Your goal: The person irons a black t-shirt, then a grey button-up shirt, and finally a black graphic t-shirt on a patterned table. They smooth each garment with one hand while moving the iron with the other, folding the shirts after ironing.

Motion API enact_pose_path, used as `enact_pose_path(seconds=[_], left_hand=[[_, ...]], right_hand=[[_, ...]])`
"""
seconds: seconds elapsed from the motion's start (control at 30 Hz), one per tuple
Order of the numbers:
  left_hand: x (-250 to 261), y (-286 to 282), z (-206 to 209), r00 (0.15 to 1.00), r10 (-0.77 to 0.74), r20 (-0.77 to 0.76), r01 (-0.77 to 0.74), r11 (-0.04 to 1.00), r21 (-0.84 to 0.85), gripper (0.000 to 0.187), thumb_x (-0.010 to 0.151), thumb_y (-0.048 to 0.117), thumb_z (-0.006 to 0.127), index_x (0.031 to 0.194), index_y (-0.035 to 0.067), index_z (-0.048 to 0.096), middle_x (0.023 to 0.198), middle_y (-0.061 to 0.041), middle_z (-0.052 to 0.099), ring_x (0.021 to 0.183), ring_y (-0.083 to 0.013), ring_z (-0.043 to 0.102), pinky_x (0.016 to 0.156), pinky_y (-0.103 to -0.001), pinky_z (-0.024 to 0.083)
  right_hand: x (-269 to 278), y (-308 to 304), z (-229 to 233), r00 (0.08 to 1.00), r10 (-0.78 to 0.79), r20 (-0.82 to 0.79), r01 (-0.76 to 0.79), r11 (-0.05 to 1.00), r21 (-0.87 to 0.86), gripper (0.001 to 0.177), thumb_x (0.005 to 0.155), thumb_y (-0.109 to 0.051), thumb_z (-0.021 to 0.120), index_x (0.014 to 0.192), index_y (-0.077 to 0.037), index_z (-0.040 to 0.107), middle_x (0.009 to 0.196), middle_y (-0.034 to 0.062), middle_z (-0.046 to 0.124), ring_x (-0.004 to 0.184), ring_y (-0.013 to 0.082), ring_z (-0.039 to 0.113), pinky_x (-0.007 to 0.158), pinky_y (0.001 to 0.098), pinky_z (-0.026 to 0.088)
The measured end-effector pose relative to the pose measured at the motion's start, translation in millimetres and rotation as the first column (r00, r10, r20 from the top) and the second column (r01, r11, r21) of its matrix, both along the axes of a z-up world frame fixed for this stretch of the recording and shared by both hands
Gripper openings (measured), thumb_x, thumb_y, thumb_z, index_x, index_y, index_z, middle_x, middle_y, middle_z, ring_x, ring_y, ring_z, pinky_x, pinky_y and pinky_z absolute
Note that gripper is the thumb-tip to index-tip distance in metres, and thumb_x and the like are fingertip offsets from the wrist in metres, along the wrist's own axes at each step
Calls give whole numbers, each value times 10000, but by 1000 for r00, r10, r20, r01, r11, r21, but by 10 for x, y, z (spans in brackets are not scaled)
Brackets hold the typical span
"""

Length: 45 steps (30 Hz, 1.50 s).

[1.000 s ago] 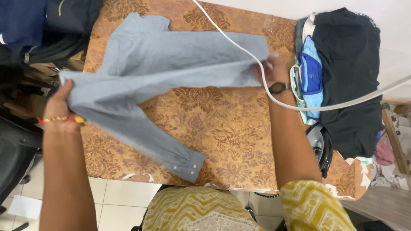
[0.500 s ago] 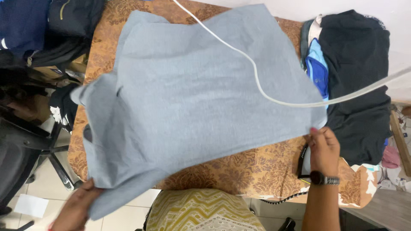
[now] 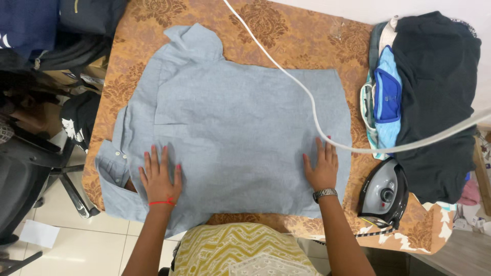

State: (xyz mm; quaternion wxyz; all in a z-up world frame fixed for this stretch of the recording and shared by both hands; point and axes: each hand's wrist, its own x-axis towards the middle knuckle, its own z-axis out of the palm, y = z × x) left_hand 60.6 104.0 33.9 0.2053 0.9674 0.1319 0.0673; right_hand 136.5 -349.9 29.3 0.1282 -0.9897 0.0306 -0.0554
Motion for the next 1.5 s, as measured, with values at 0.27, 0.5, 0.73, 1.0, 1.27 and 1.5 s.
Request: enact_pose_path(seconds=[0.27, 0.5, 0.73, 1.0, 1.27, 1.5], left_hand=[[-366, 220, -190, 979, 151, -140, -133, 982, 133, 498, 918, 382, 616, 1378, 195, 587, 1508, -31, 519, 1410, -289, 449, 1144, -614, 280], [1901, 542, -163, 941, 5, 338, 45, 989, -140, 274, 961, 140, 732, 1207, 36, 671, 1175, -196, 642, 1135, -404, 586, 1008, -476, 461], [4223, 335, -507, 973, 155, -173, -203, 929, -308, 554, 885, 480, 818, 1122, 6, 655, 1068, -223, 687, 987, -388, 651, 859, -484, 512], [3060, -595, 645, 867, -441, 232, 462, 538, -705, 338, 1005, 132, 656, 1318, 7, 635, 1245, -162, 732, 1158, -197, 681, 984, -344, 508], [2230, 23, 952, 757, -621, -202, 141, 458, -878, 383, 963, 82, 635, 1341, 80, 693, 981, 0, 756, 886, -50, 611, 776, -243, 535], [2064, 156, 818, 813, -574, -102, 172, 403, -899, 328, 976, 46, 641, 1296, 18, 709, 1025, -12, 765, 931, -45, 606, 821, -233, 517]], right_hand=[[595, -727, -135, 882, -273, -384, 237, 962, -139, 560, 962, -492, 687, 1365, -106, 649, 1420, 182, 651, 1321, 385, 603, 1122, 471, 493], [2052, 23, 50, 985, 113, 128, -132, 980, 152, 403, 939, -232, 750, 1285, -42, 665, 1366, 249, 622, 1250, 452, 562, 1048, 498, 461], [2556, 1041, 132, 916, 343, 209, -399, 829, 392, 310, 917, -132, 719, 1214, -52, 677, 1292, 186, 678, 1223, 384, 617, 1027, 455, 499], [2819, 1409, 594, 911, 394, 126, -358, 600, 715, 398, 1015, -5, 545, 1387, -131, 609, 1306, 115, 700, 1177, 286, 702, 999, 360, 544], [2473, 1740, 955, 354, 933, 69, -798, 263, 543, 136, 847, -134, 672, 976, -148, 712, 883, 36, 679, 941, 220, 651, 1118, 486, 438], [2614, 957, 984, 525, 841, -128, -802, 539, 257, 262, 748, -244, 739, 995, -158, 723, 879, 87, 711, 867, 305, 659, 855, 441, 480]])
